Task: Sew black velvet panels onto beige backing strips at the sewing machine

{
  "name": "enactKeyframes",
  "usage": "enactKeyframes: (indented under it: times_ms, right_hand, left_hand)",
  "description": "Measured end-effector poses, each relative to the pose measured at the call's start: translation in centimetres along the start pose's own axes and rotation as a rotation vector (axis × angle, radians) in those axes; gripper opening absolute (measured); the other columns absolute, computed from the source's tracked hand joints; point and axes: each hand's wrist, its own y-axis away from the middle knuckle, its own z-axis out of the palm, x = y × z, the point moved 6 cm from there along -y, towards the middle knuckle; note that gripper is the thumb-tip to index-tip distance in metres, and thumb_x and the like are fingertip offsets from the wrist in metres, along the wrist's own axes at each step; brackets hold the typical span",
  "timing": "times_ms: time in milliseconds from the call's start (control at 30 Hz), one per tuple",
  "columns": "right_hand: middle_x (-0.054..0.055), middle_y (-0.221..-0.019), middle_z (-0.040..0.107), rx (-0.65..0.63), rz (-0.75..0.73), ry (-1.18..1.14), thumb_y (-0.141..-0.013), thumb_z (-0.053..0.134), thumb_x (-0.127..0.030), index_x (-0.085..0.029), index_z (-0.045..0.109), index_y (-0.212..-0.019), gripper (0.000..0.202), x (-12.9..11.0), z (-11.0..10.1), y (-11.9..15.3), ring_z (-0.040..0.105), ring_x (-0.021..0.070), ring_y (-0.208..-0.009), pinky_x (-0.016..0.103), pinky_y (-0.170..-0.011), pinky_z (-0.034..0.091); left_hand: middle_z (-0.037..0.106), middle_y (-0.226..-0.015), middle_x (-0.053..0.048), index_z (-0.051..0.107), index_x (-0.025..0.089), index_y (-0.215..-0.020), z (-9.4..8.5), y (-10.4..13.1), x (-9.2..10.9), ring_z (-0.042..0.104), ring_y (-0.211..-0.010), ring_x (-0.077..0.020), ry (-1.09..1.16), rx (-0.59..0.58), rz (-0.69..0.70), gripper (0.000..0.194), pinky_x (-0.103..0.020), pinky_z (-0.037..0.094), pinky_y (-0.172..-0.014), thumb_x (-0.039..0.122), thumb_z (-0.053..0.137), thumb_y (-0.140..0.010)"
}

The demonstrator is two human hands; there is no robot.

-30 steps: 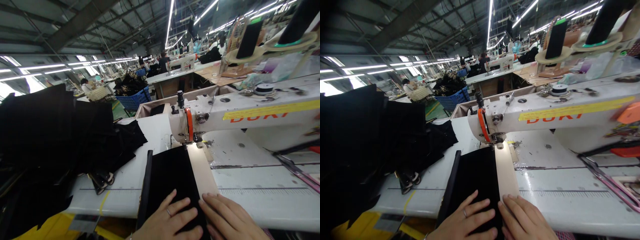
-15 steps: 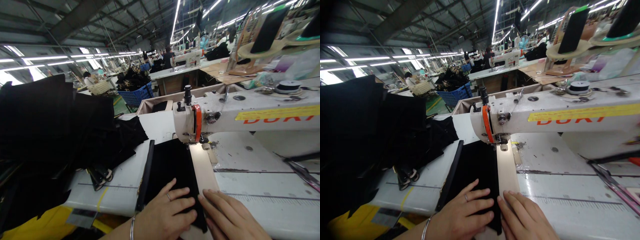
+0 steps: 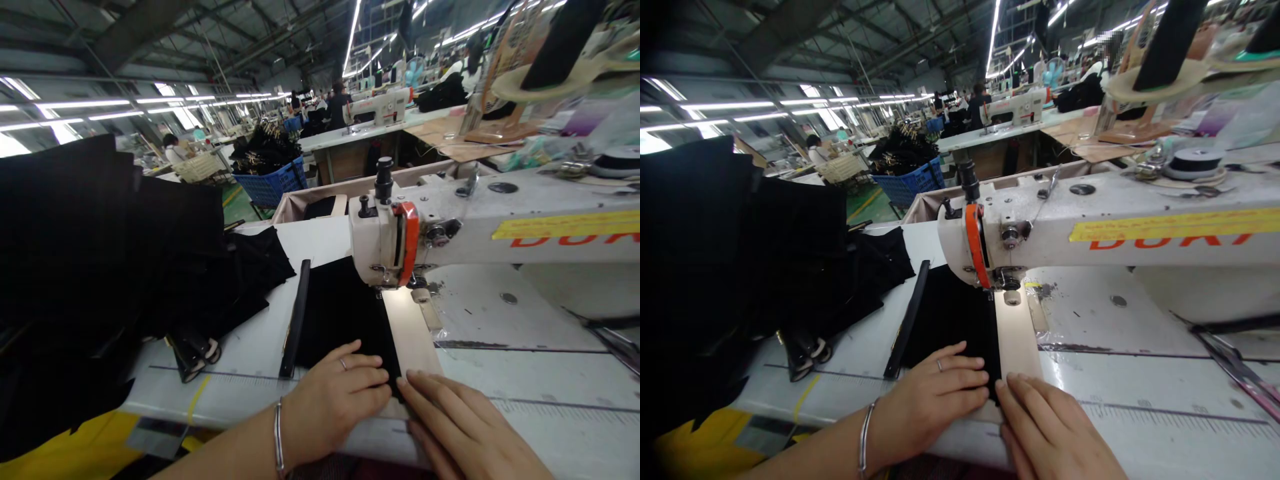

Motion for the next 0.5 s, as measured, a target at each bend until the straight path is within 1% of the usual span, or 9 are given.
enactKeyframes:
  times_ms: [133,267,333,433,500]
  right_hand:
    - [0.009,-0.118,0.067,-0.007,0.036,-0.055,-0.092,0.045,-0.03,-0.013,0.062,-0.122,0.038,0.4,0.3,-0.4,0.064,0.0204,-0.103,0.032,-0.083,0.057]
    - [0.009,-0.121,0.064,-0.047,0.105,-0.143,-0.092,0.049,-0.031,-0.014,0.055,-0.129,0.042,1.1,1.3,-0.6,0.061,0.0213,-0.106,0.035,-0.087,0.055]
    - [0.009,-0.123,0.063,-0.064,0.134,-0.174,-0.091,0.051,-0.032,-0.016,0.053,-0.132,0.044,1.4,1.7,-0.7,0.06,0.0217,-0.108,0.037,-0.089,0.054]
    - [0.008,-0.124,0.062,-0.081,0.173,-0.216,-0.091,0.051,-0.032,-0.019,0.053,-0.132,0.043,1.9,2.1,-0.8,0.059,0.0215,-0.109,0.038,-0.092,0.053]
    - [0.007,-0.124,0.062,-0.092,0.187,-0.242,-0.091,0.051,-0.032,-0.02,0.052,-0.132,0.043,2.2,2.2,-0.8,0.059,0.0208,-0.109,0.037,-0.093,0.052]
  left_hand:
    - [0.066,-0.12,0.001,0.062,0.022,-0.113,-0.1,-0.6,-1.0,0.051,-0.125,-0.0132,-0.029,0.0,0.007,0.023,-0.038,0.027,-0.118,0.019,0.046,-0.097]
    - [0.067,-0.119,0.0,0.063,0.02,-0.111,-0.4,-1.3,-2.2,0.053,-0.122,-0.0136,-0.047,0.021,0.004,0.022,-0.037,0.03,-0.116,0.016,0.047,-0.096]
    - [0.066,-0.12,-0.001,0.062,0.02,-0.115,-0.5,-1.7,-2.6,0.054,-0.121,-0.0146,-0.056,0.016,0.007,0.025,-0.038,0.031,-0.116,0.015,0.047,-0.096]
    - [0.064,-0.123,-0.004,0.056,0.019,-0.126,-0.5,-2.1,-2.7,0.053,-0.121,-0.0149,-0.096,-0.006,0.019,0.032,-0.04,0.033,-0.115,0.015,0.045,-0.096]
    - [0.064,-0.124,-0.005,0.056,0.018,-0.126,-0.5,-2.3,-2.5,0.053,-0.122,-0.0151,-0.124,0.0,0.049,0.031,-0.039,0.034,-0.114,0.016,0.043,-0.098]
